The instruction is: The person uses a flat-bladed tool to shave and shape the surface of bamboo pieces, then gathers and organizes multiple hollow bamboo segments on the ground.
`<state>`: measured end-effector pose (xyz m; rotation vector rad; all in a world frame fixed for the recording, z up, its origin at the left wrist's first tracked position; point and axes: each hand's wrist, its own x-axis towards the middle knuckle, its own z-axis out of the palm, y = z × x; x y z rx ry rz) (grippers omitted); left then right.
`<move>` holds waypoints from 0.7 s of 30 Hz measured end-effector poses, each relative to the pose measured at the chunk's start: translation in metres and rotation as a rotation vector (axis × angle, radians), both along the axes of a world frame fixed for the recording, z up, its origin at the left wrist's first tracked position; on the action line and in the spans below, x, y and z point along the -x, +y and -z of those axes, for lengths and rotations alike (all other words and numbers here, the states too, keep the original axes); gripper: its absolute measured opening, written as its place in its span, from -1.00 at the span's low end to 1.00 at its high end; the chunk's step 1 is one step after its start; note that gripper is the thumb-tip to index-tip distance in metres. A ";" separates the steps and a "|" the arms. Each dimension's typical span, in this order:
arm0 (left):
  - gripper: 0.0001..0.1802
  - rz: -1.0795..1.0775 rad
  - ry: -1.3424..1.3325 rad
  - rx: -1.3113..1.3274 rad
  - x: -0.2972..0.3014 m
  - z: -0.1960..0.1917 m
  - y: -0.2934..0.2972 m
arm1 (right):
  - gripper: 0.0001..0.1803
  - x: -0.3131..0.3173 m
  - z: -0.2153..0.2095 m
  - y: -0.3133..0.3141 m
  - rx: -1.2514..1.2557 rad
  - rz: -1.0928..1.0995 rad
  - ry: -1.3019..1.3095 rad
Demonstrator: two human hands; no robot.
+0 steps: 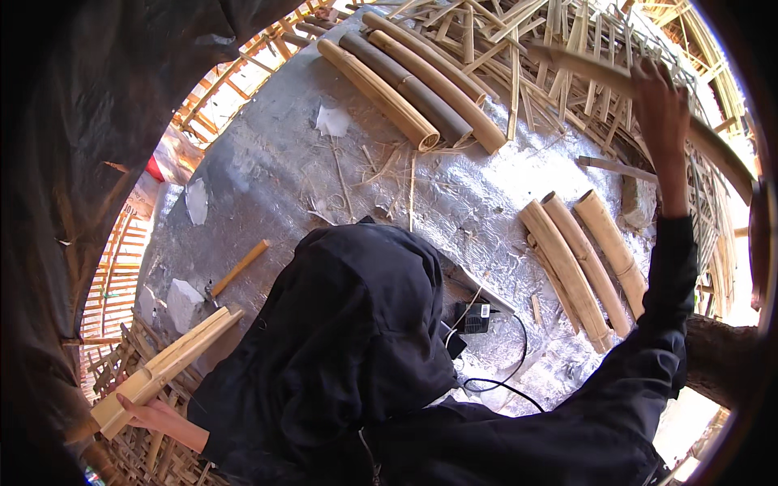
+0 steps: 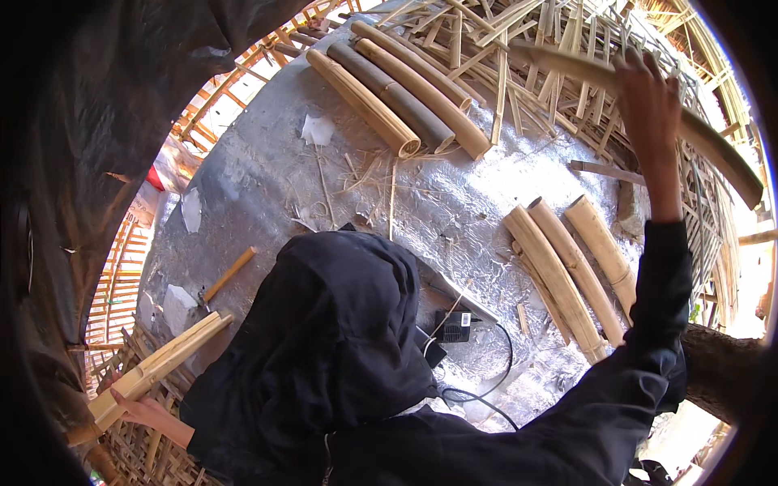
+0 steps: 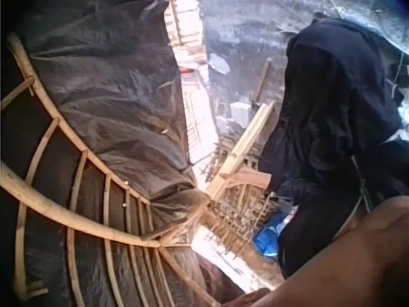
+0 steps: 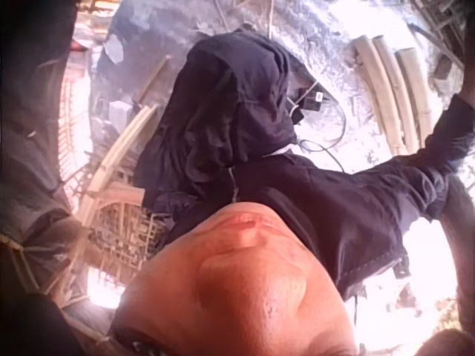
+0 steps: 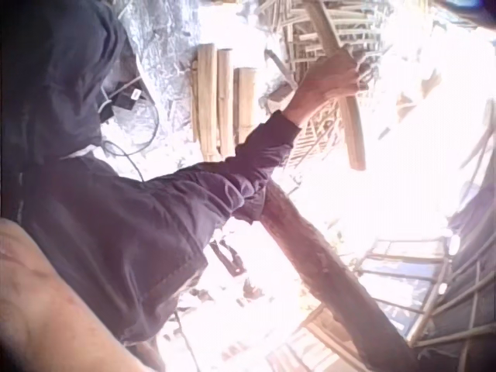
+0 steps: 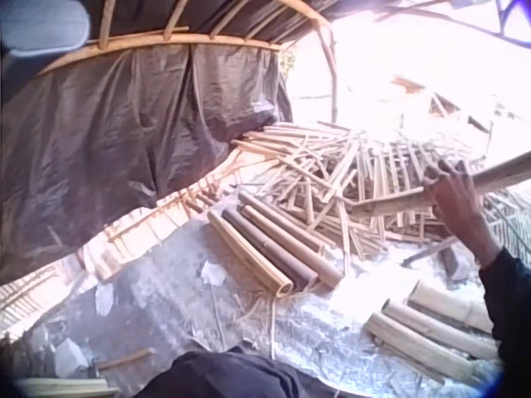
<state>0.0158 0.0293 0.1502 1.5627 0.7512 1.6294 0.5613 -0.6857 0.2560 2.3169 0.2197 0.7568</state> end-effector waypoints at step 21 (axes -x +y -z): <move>-0.54 -0.130 0.134 -0.113 -0.061 -0.013 -0.040 | -0.65 0.180 0.253 0.021 -0.893 -0.140 0.254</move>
